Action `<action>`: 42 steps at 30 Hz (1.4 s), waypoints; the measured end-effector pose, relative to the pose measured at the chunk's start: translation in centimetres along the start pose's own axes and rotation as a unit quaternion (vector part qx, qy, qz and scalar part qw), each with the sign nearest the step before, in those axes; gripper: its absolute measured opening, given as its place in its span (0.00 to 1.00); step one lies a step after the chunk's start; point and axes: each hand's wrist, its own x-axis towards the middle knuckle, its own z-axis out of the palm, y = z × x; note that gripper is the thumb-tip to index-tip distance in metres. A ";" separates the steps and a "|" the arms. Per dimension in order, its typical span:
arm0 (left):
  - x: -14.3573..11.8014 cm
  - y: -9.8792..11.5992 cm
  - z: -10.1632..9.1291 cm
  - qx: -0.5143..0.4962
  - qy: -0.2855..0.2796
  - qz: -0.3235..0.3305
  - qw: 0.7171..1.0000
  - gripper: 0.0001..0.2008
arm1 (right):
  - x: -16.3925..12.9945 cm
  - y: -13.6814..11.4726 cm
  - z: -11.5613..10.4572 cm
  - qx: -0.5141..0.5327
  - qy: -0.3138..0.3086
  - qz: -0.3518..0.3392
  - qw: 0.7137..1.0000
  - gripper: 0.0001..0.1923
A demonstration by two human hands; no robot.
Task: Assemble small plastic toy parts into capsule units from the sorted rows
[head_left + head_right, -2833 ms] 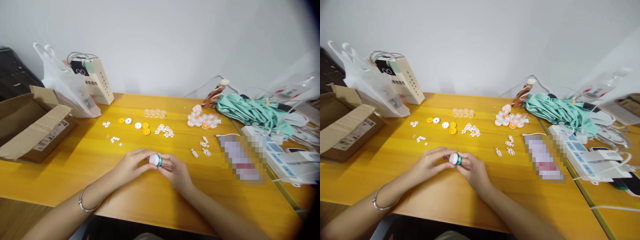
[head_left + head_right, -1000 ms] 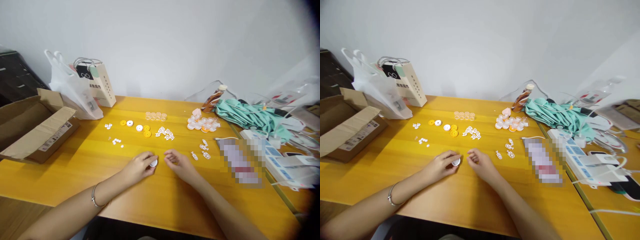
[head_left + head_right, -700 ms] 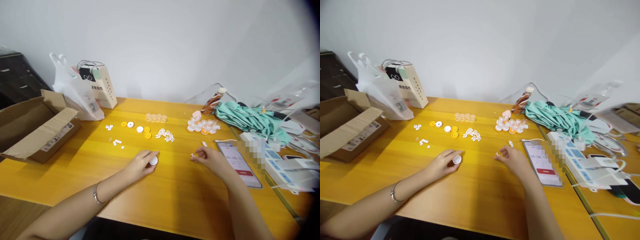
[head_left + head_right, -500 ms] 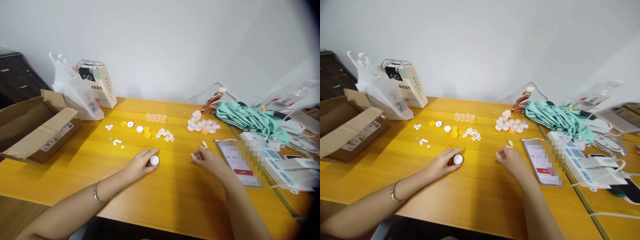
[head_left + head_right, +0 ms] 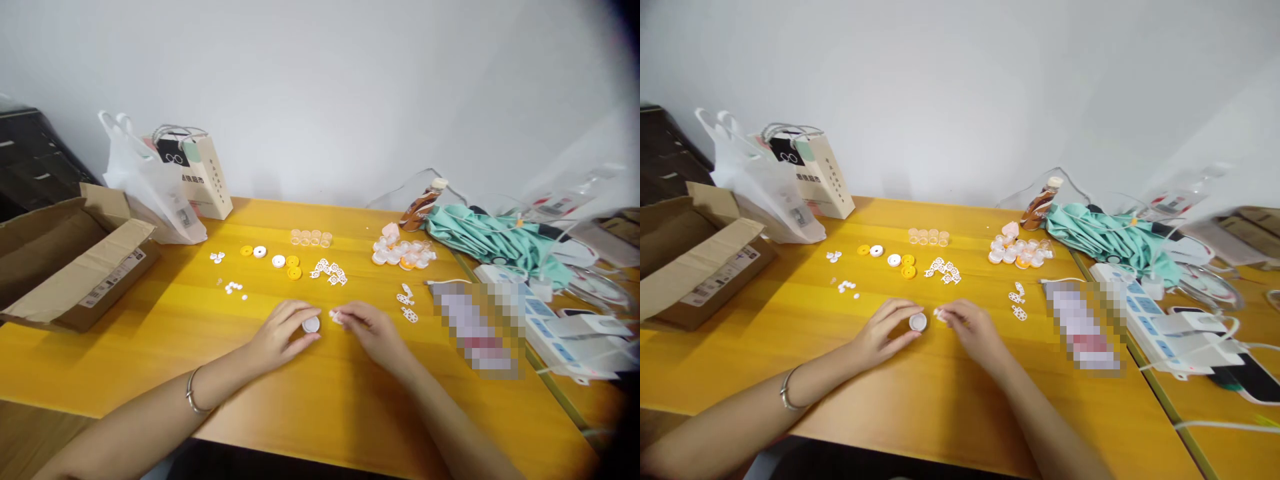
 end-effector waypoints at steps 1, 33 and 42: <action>0.0 0.0 0.1 -0.003 0.001 0.008 1.000 0.17 | -0.1 -0.4 1.0 0.040 -0.014 -0.006 0.999 0.09; -0.1 -2.3 -0.7 -0.053 0.063 -0.073 0.994 0.07 | 8.1 3.0 3.1 -0.019 0.096 -0.067 0.993 0.06; 0.7 -2.1 -0.5 -0.056 0.069 -0.123 0.988 0.07 | 4.6 1.0 1.3 0.262 0.076 0.109 0.956 0.17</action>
